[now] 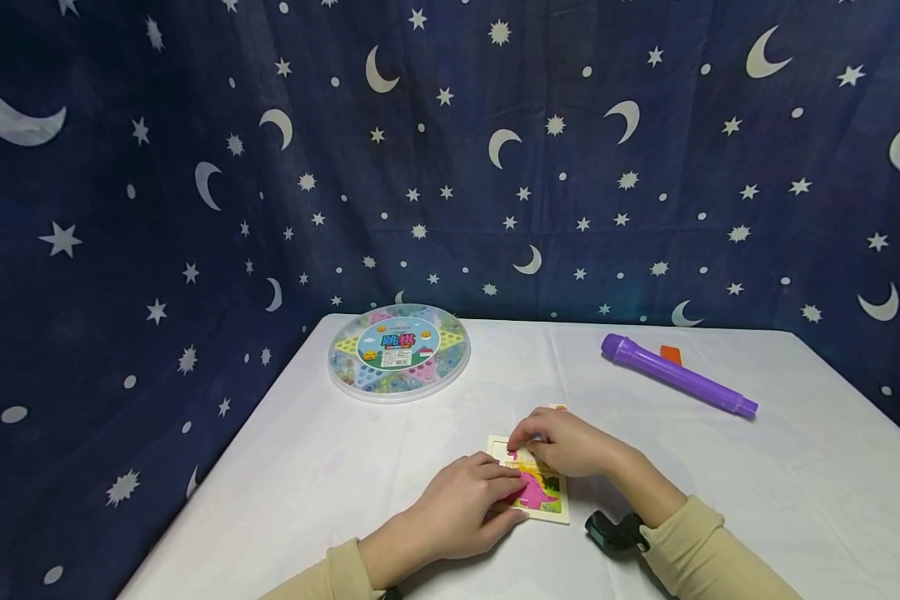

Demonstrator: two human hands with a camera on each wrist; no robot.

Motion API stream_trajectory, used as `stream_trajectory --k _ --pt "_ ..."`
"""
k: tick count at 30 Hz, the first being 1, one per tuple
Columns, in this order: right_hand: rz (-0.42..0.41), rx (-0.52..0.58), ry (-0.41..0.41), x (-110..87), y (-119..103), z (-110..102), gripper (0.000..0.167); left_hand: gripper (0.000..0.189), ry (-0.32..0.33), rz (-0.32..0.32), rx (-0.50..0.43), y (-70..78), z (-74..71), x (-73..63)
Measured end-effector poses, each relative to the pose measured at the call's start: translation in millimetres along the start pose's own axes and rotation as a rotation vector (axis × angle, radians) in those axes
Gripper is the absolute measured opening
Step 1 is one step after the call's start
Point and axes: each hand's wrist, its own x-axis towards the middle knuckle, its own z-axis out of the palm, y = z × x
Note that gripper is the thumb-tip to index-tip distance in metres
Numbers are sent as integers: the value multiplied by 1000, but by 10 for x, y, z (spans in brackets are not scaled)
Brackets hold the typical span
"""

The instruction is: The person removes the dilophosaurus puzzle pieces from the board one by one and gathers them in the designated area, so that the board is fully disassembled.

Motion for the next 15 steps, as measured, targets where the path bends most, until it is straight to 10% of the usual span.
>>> stream_trajectory --k 15 --pt "-8 12 17 0 -5 14 33 34 18 12 36 14 -2 -5"
